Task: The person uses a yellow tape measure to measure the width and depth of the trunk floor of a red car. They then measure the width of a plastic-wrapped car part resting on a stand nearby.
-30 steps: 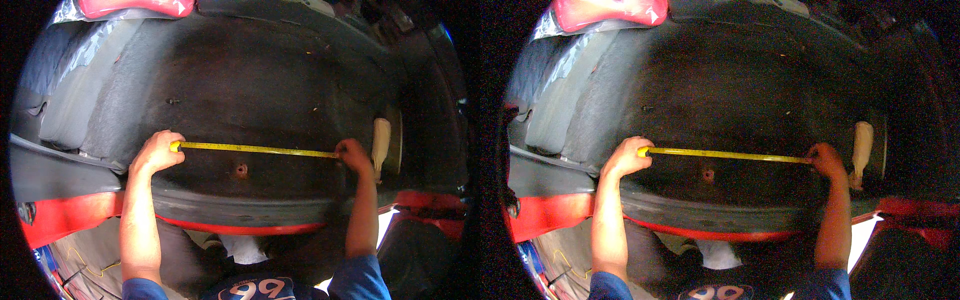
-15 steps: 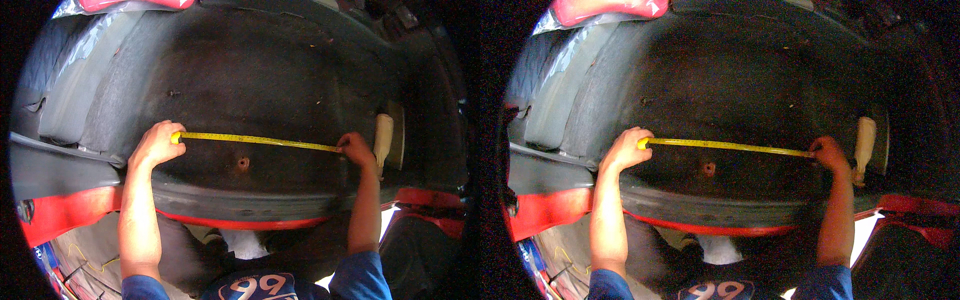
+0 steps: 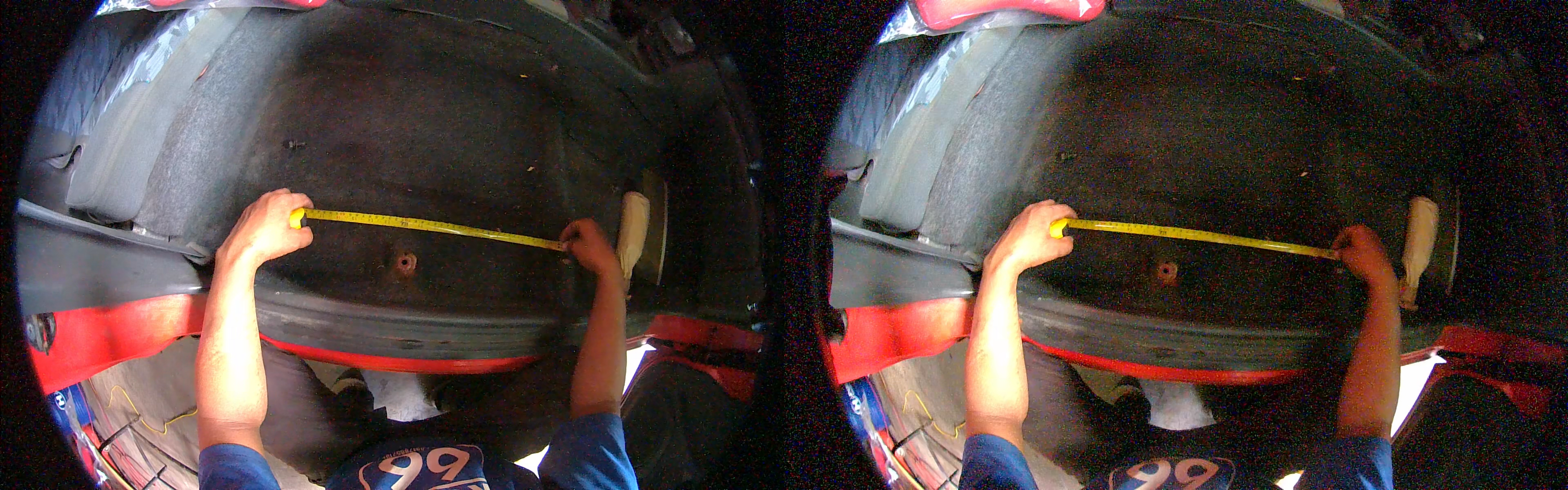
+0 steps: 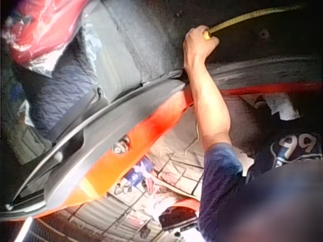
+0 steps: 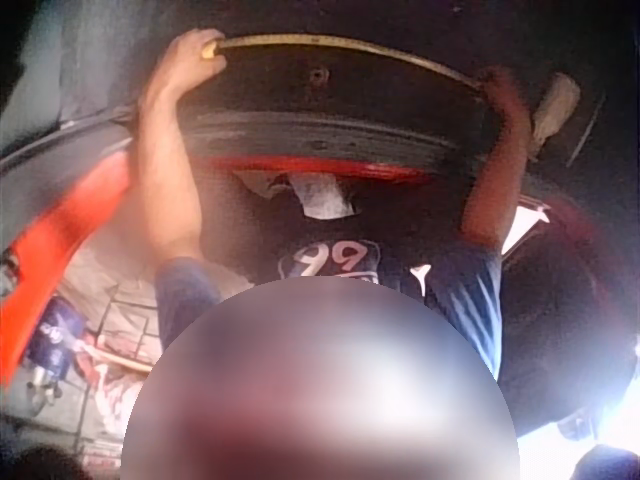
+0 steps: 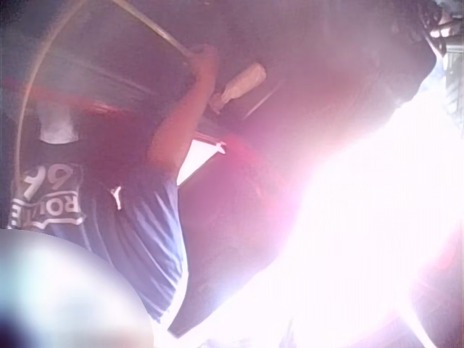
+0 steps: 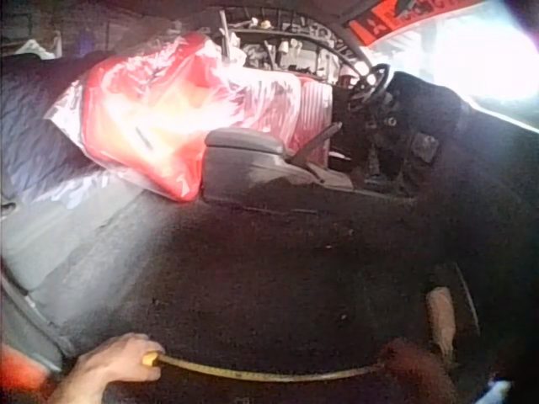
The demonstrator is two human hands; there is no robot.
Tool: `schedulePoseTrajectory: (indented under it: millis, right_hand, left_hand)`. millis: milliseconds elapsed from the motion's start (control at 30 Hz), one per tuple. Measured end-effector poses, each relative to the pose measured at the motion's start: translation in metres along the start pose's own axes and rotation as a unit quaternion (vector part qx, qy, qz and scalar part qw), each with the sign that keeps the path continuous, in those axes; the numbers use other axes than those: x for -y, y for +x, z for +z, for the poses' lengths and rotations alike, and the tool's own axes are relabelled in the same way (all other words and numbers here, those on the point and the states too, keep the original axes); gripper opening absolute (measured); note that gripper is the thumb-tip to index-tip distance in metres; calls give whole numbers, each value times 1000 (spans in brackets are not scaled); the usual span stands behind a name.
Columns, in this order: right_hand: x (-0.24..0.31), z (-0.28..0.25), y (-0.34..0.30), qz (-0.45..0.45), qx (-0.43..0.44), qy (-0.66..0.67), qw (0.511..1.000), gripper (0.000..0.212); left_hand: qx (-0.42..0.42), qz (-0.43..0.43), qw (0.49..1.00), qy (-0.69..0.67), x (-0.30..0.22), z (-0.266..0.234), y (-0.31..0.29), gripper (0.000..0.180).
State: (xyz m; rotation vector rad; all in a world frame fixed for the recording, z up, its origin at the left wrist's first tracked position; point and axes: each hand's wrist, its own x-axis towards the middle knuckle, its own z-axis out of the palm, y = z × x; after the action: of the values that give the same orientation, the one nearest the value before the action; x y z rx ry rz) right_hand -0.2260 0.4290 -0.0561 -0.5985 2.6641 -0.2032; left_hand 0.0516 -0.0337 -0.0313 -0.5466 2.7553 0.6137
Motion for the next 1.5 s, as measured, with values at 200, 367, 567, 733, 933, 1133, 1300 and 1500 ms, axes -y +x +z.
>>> schedulePoseTrajectory:
  millis: [200, 367, 567, 733, 933, 1133, 1300, 1500]
  right_hand:
    - [10, -7, -3, 2, 17, 5, 1000, 14]
    - [8, -6, -2, 20, 22, 18, 999, 15]
    - [-7, 0, 3, -36, 19, -11, 999, 13]
    - [-9, -4, 4, -38, 45, 53, 997, 18]
    - [13, -58, -20, -37, -43, 382, 923, 14]
    - [44, -66, -24, -76, -170, 211, 960, 5]
    - [92, -33, -20, -174, -69, 348, 919, 12]
    - [120, -10, -29, -167, -136, 403, 889, 12]
  left_hand:
    - [11, -2, 1000, -5, 1, 0, 1, 42]
    - [9, -1, 1000, -24, -1, -1, 0, 42]
    - [-9, 19, 1000, -20, 3, 3, 0, 41]
    - [-32, 30, 998, -38, 10, 9, 1, 41]
    - [-46, 22, 990, -129, 19, 2, -5, 41]
    - [70, 104, 957, -262, 1, 2, -6, 41]
    - [137, 173, 931, -290, -20, 3, -9, 46]
    - [168, 196, 919, -298, -32, 24, -3, 55]
